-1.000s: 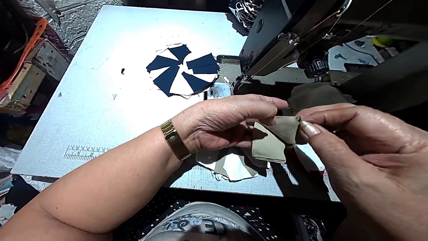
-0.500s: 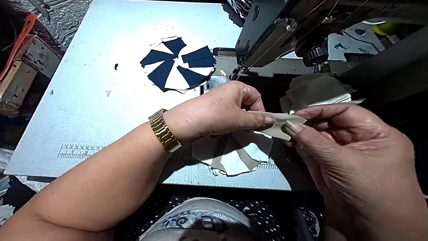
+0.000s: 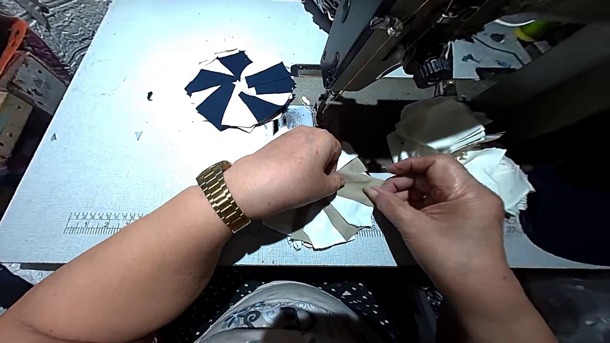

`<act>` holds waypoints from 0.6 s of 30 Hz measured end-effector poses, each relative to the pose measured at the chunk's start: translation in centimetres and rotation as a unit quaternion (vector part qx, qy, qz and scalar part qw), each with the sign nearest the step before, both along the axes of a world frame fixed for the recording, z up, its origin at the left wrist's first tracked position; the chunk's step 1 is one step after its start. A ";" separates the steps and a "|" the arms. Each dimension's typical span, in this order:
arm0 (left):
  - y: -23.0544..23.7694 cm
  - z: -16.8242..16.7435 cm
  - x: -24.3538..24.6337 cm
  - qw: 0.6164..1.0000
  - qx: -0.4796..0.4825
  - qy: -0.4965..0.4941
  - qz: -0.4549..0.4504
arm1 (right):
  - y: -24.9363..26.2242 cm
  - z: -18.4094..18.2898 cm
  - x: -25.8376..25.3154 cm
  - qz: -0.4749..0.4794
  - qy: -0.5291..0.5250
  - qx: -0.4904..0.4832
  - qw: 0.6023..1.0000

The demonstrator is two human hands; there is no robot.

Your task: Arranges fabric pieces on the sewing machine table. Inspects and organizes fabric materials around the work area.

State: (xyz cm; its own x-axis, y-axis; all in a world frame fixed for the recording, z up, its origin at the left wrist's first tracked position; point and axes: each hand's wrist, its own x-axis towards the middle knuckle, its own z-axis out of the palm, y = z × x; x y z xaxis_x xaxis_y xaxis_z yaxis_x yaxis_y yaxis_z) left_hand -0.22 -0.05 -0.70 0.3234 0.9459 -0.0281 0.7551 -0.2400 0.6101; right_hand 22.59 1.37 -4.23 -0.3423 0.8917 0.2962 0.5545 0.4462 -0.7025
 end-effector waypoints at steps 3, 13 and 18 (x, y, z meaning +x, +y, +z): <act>-0.1 0.1 0.3 1.000 -0.002 0.023 0.003 | 0.0 -0.1 -0.1 -0.006 -0.018 0.010 1.000; -0.7 -1.0 0.1 0.994 0.102 0.041 0.022 | -0.3 -0.6 -0.1 0.032 -0.074 0.131 0.988; -0.3 -2.9 -0.3 0.984 0.137 0.090 0.066 | -0.6 -0.5 -0.8 0.088 -0.122 0.105 0.983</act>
State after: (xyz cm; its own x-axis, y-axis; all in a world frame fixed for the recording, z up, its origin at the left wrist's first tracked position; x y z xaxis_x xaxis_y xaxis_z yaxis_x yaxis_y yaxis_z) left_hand -0.54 -0.35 -3.55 0.2094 0.9596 0.1878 0.8806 -0.2685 0.3905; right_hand 21.82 0.76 -4.71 -0.5699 0.7398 0.3577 0.5953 0.6718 -0.4408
